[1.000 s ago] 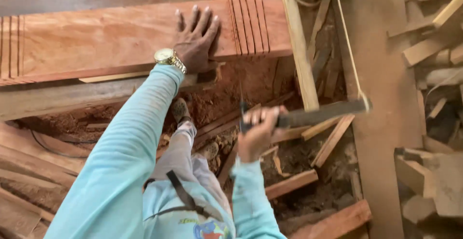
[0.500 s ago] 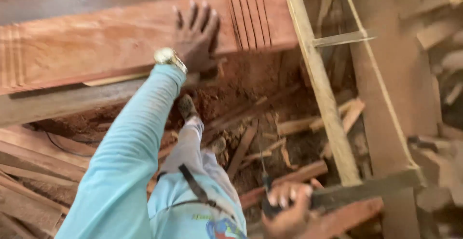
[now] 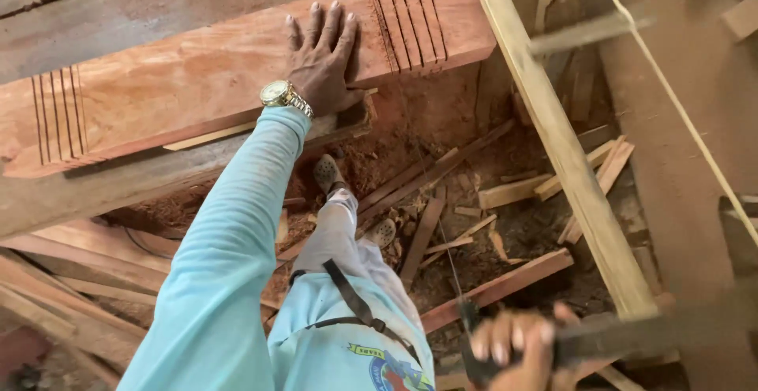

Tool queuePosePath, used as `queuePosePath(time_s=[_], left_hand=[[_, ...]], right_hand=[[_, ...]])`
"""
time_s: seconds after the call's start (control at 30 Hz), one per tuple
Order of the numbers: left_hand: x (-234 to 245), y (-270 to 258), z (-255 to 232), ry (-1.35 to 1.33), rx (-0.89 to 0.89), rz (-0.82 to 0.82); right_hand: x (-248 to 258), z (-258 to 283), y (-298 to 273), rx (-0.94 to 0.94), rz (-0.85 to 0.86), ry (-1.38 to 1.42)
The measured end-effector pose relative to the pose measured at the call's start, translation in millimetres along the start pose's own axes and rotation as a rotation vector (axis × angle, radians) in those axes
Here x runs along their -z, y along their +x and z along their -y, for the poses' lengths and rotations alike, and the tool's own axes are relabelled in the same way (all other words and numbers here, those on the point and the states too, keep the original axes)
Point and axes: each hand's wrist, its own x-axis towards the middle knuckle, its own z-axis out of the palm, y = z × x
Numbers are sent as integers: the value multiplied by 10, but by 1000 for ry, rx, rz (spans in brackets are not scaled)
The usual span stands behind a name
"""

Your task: The person uses a hand saw to cut a rectangular piece of reddish-brown wood clamped to a workbench. They make several parallel cuts along the wood's length, then lift the piece to inspect the grooves before placing it back on the bench to continue sawing.

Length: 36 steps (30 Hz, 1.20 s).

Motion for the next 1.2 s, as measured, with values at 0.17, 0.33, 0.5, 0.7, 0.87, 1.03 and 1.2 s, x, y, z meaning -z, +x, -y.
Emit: queuePosePath(time_s=[0.17,0.33,0.5,0.7,0.87,1.03,1.2], left_hand=[[20,86,50,14,-7,-66],[57,-22,-25,18,14,-20],[-297,92,150,75,-46,-91],[85,6,-43,-41,-6,3],[-141,37,57,26,-31,-73],[-68,-4,-16,-21,-35,-21],[73,1,-2,-16,-13,-23]], right_hand=[[18,-1237,818,-21,126,453],[-1502,-1406,1411,69,-105,105],[-865,-807,810,225,25,-9],[-249,-298,-34,-1,-296,-122],[-890,-1497,1267,8,208,419],[-1536,-1158,1331,94,-111,105],[-668,-402,392,296,107,-107]])
